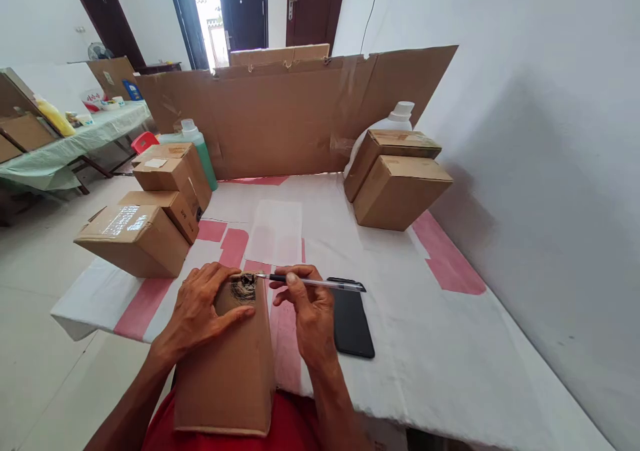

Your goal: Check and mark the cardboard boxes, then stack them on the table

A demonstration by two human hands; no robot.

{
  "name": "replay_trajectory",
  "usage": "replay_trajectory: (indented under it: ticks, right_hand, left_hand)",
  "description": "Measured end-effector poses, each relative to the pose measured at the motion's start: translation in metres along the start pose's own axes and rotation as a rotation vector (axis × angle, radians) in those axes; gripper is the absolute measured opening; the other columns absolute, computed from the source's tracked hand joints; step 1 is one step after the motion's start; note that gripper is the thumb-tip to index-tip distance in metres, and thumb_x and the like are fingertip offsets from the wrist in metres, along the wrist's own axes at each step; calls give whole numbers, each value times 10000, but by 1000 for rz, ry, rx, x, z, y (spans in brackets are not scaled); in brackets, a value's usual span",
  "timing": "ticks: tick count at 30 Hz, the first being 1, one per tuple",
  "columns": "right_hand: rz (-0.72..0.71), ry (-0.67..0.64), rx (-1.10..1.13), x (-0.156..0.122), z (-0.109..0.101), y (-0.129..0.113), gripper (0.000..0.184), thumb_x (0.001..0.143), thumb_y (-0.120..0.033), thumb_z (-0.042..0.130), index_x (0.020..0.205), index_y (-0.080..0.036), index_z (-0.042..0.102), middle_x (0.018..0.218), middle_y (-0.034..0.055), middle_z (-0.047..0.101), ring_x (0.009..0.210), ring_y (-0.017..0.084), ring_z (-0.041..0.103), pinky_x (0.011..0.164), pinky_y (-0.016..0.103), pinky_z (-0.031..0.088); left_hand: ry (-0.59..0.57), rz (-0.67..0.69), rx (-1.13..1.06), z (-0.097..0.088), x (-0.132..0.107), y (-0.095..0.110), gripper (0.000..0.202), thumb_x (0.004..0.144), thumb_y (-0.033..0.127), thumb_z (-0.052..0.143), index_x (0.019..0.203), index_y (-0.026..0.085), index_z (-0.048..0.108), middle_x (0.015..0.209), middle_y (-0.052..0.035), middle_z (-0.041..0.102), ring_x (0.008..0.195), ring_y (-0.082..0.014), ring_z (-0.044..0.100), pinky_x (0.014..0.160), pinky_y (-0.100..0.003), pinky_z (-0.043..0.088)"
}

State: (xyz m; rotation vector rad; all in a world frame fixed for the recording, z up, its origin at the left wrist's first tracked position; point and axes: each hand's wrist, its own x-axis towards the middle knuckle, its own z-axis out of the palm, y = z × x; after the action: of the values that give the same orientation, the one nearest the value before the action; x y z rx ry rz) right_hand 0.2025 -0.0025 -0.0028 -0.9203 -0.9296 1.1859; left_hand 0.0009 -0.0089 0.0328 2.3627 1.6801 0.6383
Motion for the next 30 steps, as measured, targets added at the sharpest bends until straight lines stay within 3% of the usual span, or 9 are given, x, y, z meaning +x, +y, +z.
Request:
replay_trajectory:
  ticks: [5, 11, 20, 25, 28, 30]
  right_hand:
    - [-101, -72, -124, -12, 23, -7, 147, 946, -371, 710, 927, -228, 740, 790, -2, 712, 593, 108, 596, 574, 237, 505]
    - [-178, -96, -293, -13, 25, -6, 123, 947, -343, 704, 929, -234, 757, 786, -13, 707, 562, 82, 518, 553, 215, 448]
    - [-145, -33, -345, -16, 3, -10, 242, 969, -406, 676, 835, -205, 696, 684, -32, 615, 562, 89, 517, 545, 223, 425]
    - [-62, 147, -257, 2, -22, -5, 295, 983, -515, 607, 929, -226, 590, 920, 32, 715, 619, 138, 604, 486, 249, 409]
    - [131, 7, -772, 13, -42, 13, 313, 1031, -508, 496, 912, -224, 547, 765, 22, 692, 570, 161, 596, 504, 261, 395]
    - [256, -112, -1136, 13, -52, 29, 266, 1018, -413, 553, 846, -211, 564, 714, 36, 692, 637, 192, 649, 583, 273, 409]
  left_hand:
    - [-26, -3, -19, -2, 1, 5, 459, 832, 517, 797, 1160, 232, 648, 1096, -55, 684, 1021, -290, 627, 888, -438, 429]
    - [-29, -20, -35, -3, 0, 7, 442, 839, 518, 793, 1151, 239, 651, 1096, -51, 688, 1034, -293, 622, 894, -436, 419]
    - [14, -17, -28, 3, -3, 2, 508, 833, 598, 774, 1170, 244, 635, 1112, -45, 680, 1040, -287, 612, 920, -439, 413]
    - [21, -7, 8, 5, -2, 1, 523, 833, 601, 772, 1173, 228, 634, 1097, -55, 682, 1023, -291, 626, 912, -445, 424]
    - [18, 7, 35, 4, -2, 0, 503, 844, 583, 768, 1171, 225, 634, 1086, -57, 692, 1018, -298, 636, 908, -449, 432]
    - [25, 22, 53, 3, -2, -1, 478, 866, 573, 748, 1170, 224, 631, 1084, -58, 694, 1013, -298, 643, 904, -450, 439]
